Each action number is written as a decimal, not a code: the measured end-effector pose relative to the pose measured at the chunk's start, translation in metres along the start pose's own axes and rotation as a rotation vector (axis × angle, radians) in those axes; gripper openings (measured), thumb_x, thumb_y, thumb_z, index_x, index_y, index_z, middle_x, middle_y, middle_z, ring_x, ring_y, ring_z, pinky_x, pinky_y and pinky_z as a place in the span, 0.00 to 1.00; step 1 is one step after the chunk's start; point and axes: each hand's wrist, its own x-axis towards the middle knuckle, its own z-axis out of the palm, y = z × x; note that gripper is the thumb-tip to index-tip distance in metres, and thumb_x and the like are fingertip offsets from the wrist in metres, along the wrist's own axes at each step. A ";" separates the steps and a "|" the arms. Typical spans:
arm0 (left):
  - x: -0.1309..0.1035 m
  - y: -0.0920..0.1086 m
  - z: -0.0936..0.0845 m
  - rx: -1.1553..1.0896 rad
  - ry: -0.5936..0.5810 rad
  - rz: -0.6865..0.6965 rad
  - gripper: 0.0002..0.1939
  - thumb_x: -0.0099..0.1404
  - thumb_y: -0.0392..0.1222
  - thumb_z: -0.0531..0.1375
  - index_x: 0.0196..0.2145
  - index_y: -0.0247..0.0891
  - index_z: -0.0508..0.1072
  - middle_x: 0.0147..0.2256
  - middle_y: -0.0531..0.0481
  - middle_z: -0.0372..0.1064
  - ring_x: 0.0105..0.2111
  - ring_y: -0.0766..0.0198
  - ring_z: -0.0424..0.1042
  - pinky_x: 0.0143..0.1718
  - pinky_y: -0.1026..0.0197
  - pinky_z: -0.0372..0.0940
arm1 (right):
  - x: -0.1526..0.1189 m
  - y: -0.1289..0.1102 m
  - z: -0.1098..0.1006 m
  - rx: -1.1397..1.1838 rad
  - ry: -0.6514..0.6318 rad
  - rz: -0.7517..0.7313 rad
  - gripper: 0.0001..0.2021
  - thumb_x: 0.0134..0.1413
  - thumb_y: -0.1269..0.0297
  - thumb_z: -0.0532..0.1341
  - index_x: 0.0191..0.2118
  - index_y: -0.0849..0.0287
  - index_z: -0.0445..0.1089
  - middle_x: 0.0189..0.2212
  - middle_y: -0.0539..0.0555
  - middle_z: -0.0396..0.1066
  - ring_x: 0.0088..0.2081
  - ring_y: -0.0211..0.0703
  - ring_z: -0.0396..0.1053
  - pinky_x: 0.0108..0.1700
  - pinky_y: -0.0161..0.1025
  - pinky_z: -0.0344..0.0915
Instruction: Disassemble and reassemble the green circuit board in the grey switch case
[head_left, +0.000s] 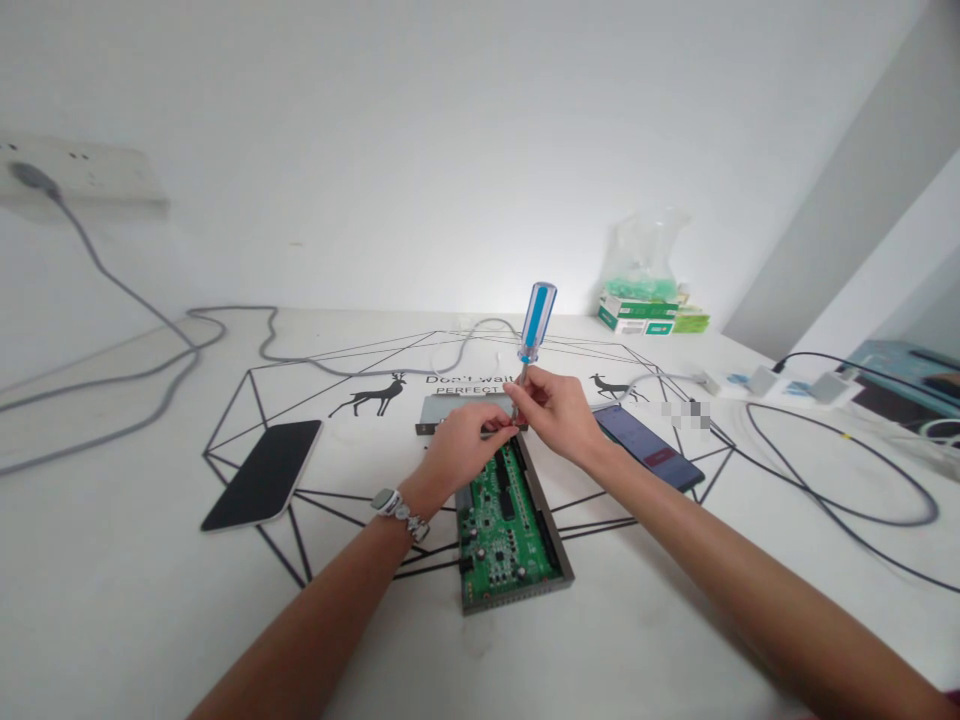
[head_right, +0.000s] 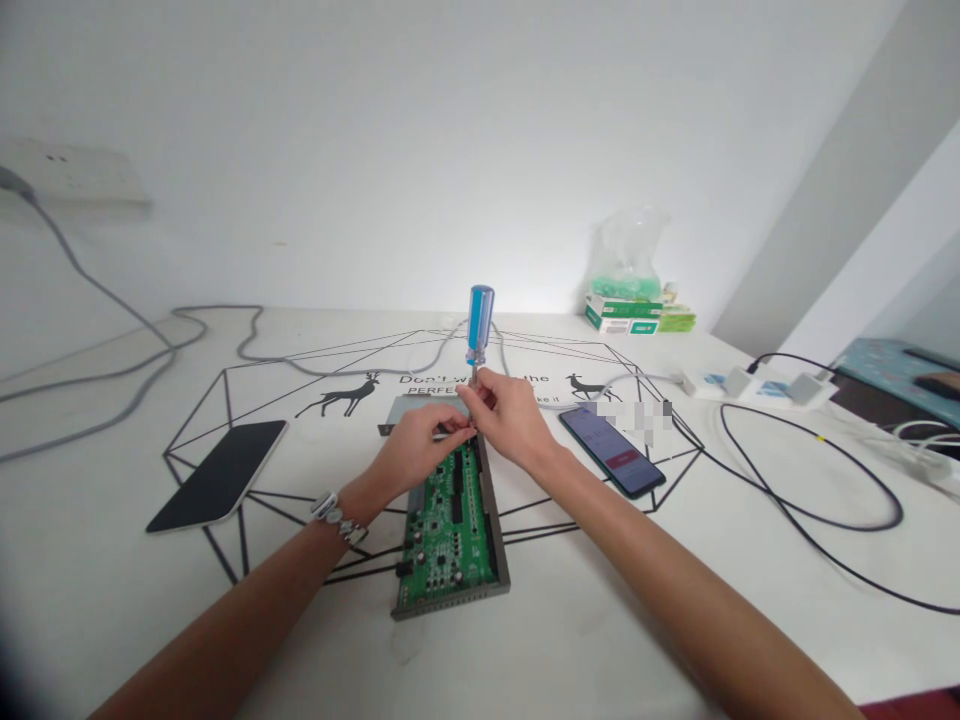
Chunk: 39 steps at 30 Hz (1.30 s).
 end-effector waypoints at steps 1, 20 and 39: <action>0.000 0.000 0.000 0.002 0.001 -0.001 0.11 0.68 0.45 0.59 0.33 0.37 0.76 0.33 0.49 0.76 0.35 0.59 0.73 0.38 0.60 0.64 | 0.000 0.000 0.000 -0.006 0.001 0.002 0.18 0.64 0.51 0.59 0.26 0.56 0.62 0.20 0.50 0.70 0.24 0.41 0.70 0.30 0.35 0.62; -0.003 0.002 -0.001 0.038 -0.031 0.009 0.12 0.70 0.45 0.57 0.35 0.37 0.77 0.36 0.48 0.78 0.37 0.58 0.73 0.38 0.59 0.63 | -0.002 0.001 -0.003 0.197 -0.030 0.066 0.13 0.63 0.58 0.57 0.48 0.58 0.73 0.39 0.55 0.78 0.33 0.41 0.75 0.33 0.37 0.72; 0.003 -0.007 -0.013 0.380 -0.099 -0.043 0.15 0.66 0.50 0.60 0.26 0.40 0.75 0.27 0.48 0.74 0.28 0.58 0.69 0.28 0.60 0.55 | -0.001 0.003 -0.004 0.254 -0.029 0.041 0.12 0.61 0.54 0.61 0.35 0.58 0.70 0.28 0.51 0.72 0.28 0.39 0.71 0.31 0.36 0.70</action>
